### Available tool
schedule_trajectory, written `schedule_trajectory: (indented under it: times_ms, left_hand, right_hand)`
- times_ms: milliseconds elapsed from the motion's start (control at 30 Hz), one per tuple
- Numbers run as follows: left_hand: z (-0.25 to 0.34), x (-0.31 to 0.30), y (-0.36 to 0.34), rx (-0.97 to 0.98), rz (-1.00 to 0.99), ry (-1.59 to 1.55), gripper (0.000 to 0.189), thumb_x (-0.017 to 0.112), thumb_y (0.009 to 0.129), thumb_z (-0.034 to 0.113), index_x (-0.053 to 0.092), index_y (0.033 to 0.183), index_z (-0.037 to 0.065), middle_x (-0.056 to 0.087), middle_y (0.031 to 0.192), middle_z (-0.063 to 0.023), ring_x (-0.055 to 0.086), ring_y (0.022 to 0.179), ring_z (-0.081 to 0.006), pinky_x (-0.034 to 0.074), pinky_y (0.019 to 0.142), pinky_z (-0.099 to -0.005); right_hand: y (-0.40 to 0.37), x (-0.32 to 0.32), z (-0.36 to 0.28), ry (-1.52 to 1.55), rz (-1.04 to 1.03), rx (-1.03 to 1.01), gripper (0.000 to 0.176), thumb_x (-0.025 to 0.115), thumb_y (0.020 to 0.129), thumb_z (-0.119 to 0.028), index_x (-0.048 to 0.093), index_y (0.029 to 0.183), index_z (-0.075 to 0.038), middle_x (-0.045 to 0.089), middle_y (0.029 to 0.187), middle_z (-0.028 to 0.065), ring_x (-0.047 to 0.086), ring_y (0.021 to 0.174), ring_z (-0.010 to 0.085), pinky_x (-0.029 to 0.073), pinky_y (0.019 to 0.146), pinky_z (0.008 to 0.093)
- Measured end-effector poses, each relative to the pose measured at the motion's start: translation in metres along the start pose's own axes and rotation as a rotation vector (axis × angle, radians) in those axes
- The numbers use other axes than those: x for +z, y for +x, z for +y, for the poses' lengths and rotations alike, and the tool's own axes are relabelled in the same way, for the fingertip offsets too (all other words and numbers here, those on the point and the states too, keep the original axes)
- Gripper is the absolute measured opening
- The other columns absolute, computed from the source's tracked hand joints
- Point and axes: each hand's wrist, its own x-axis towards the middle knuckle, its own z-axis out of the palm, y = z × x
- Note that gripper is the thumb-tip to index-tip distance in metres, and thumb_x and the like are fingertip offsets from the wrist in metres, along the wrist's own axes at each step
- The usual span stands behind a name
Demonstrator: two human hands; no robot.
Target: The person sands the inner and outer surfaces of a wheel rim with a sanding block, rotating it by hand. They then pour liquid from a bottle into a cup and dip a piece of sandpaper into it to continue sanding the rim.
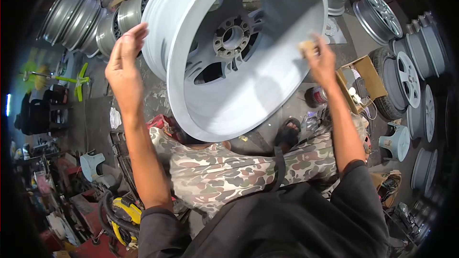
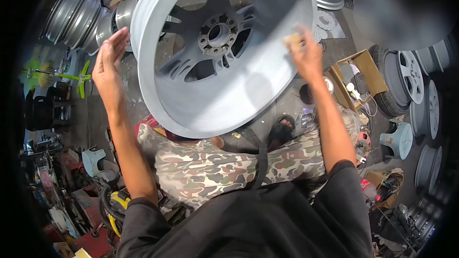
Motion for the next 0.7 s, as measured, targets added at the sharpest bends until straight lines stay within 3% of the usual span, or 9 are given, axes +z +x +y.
schedule_trajectory:
  times_ms: [67,100,167,267,333,400,467,600,700]
  left_hand:
    - [0.027,0.019,-0.015,0.221,-0.091,0.030,0.036,0.056,0.105,0.027,0.071,0.121,-0.002,0.071,0.123,-0.0129,0.065,0.115,-0.0234,0.046,0.105,-0.0367]
    - [0.034,0.025,-0.019,0.342,-0.095,0.117,0.033,0.060,0.103,0.024,0.071,0.120,-0.002,0.070,0.124,-0.0135,0.065,0.116,-0.0240,0.046,0.105,-0.0372]
    - [0.043,0.036,-0.025,0.532,-0.078,0.253,0.029,0.066,0.098,0.018,0.071,0.120,-0.002,0.069,0.125,-0.0153,0.064,0.117,-0.0260,0.046,0.105,-0.0385]
    - [0.067,0.046,-0.041,0.767,0.005,0.435,0.025,0.067,0.091,0.007,0.071,0.115,-0.002,0.067,0.124,-0.0226,0.064,0.116,-0.0371,0.050,0.100,-0.0440]
    - [0.080,0.042,-0.054,0.880,-0.088,0.406,0.026,0.067,0.084,0.003,0.071,0.109,-0.002,0.068,0.119,-0.0227,0.064,0.111,-0.0376,0.053,0.095,-0.0456]
    - [0.087,0.051,-0.068,0.826,-0.273,0.315,0.025,0.067,0.078,0.003,0.072,0.102,-0.002,0.069,0.110,-0.0200,0.066,0.102,-0.0361,0.055,0.089,-0.0455]
    - [0.081,0.077,-0.079,0.770,-0.367,0.249,0.021,0.073,0.073,-0.001,0.072,0.094,-0.001,0.069,0.092,-0.0142,0.067,0.089,-0.0313,0.055,0.078,-0.0397]
    - [0.056,0.098,-0.092,0.591,-0.496,0.277,0.020,0.076,0.076,-0.002,0.071,0.095,-0.001,0.067,0.090,-0.0128,0.065,0.083,-0.0287,0.052,0.073,-0.0377]
    - [0.054,0.103,-0.094,0.542,-0.550,0.295,0.017,0.075,0.080,-0.002,0.070,0.096,-0.001,0.067,0.089,-0.0130,0.064,0.081,-0.0286,0.051,0.073,-0.0369]
  right_hand:
    - [-0.023,0.024,-0.007,0.089,-0.178,0.117,0.023,0.069,0.095,-0.013,0.070,0.117,-0.006,0.074,0.097,0.0134,0.074,0.086,0.0215,0.064,0.075,0.0359]
    - [-0.030,0.032,-0.011,0.030,-0.241,0.196,0.025,0.075,0.091,-0.017,0.073,0.113,-0.005,0.077,0.100,0.0104,0.072,0.090,0.0175,0.057,0.083,0.0341]
    - [-0.037,0.041,-0.001,0.008,-0.320,0.188,0.025,0.076,0.090,-0.017,0.072,0.111,-0.004,0.076,0.095,0.0118,0.070,0.085,0.0181,0.056,0.079,0.0344]
    - [-0.033,0.044,0.012,0.057,-0.268,0.198,0.026,0.076,0.090,-0.020,0.071,0.109,-0.003,0.074,0.092,0.0107,0.067,0.080,0.0174,0.054,0.076,0.0335]
    - [-0.028,0.044,0.009,0.112,-0.238,0.230,0.026,0.077,0.090,-0.021,0.070,0.108,-0.002,0.073,0.090,0.0094,0.066,0.080,0.0154,0.053,0.076,0.0321]
    - [-0.024,0.047,0.001,0.158,-0.230,0.249,0.026,0.076,0.092,-0.022,0.071,0.107,-0.001,0.072,0.086,0.0069,0.064,0.078,0.0113,0.053,0.072,0.0286]
    - [-0.019,0.054,-0.004,0.285,-0.315,0.314,0.025,0.075,0.094,-0.021,0.071,0.106,0.000,0.072,0.083,0.0047,0.062,0.074,0.0073,0.051,0.068,0.0251]
    - [-0.018,0.049,-0.038,0.341,-0.454,0.226,0.021,0.072,0.096,-0.020,0.071,0.105,0.000,0.071,0.083,0.0036,0.061,0.072,0.0059,0.049,0.064,0.0234]
    - [-0.016,0.031,-0.078,0.297,-0.560,0.132,0.027,0.069,0.097,-0.025,0.071,0.106,0.001,0.071,0.083,0.0086,0.063,0.072,0.0138,0.051,0.068,0.0305]
